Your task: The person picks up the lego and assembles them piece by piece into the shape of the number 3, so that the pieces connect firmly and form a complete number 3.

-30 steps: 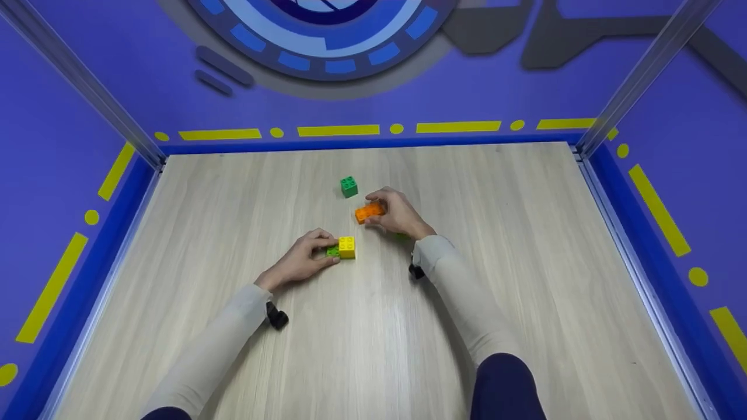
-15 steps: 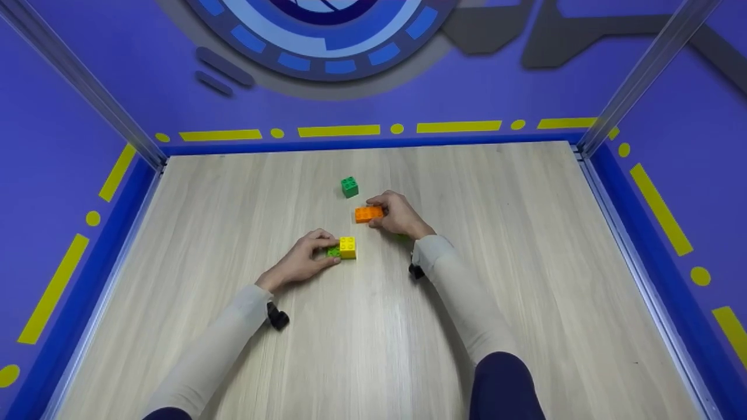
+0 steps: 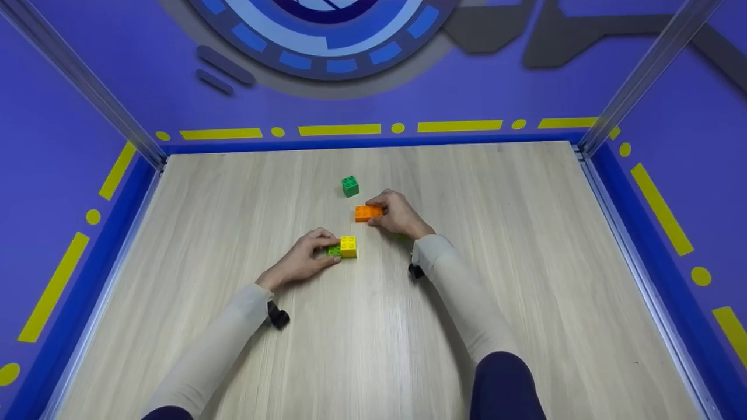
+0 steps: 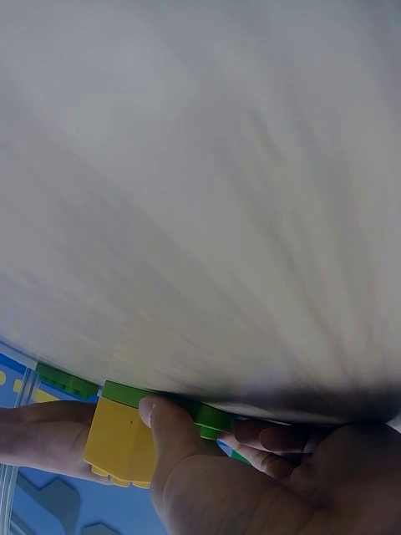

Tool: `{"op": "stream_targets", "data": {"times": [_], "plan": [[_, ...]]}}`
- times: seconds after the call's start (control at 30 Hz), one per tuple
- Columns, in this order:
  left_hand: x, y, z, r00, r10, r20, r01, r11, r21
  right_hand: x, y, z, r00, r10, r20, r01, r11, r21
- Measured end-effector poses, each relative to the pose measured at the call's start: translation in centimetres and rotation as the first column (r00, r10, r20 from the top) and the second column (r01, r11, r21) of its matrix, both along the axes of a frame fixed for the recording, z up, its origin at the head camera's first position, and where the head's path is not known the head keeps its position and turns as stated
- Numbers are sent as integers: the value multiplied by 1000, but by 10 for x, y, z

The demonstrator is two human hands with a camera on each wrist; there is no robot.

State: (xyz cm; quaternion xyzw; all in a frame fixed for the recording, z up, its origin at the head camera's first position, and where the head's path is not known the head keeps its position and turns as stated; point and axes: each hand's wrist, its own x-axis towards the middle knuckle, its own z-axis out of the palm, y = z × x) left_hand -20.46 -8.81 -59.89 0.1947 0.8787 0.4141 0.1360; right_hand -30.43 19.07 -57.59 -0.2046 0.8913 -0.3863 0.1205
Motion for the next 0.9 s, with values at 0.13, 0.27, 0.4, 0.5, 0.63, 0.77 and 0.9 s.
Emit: {"op": "stream_targets", "data": {"times": [0.13,0.27,0.4,0.5,0.63,0.77,0.9], "plan": [[-1,1,-1,1000,-2,1,2,1000,10,1,0,2,1000,-6,8,6,1000,-4],[-1,0,-1,1000,-5,2,5,1000,13,3,-1,5,1000,-18,25,18,1000,-10],[-1,-1,-2,1000,-15,-15,15,1000,9,5,-1,10,999,-27,25,27,1000,-7],[-1,-1,-3,1000,-13,-27,13,1000,12,7,-1,13,999,-29,22,29,1000,-7],[-1,-1,-4,1000,-5,-24,6,1000,11,10,-1,18,999,-38,30,39,999,-4],[-1,-1,-4,1000,4,-11,-4,1000,10,13,0,23,999,-47,25,47,999,-7],[-2,0,-4,1000,8,-5,-8,1000,8,15,2,27,999,-43,18,44,999,-23]]}}
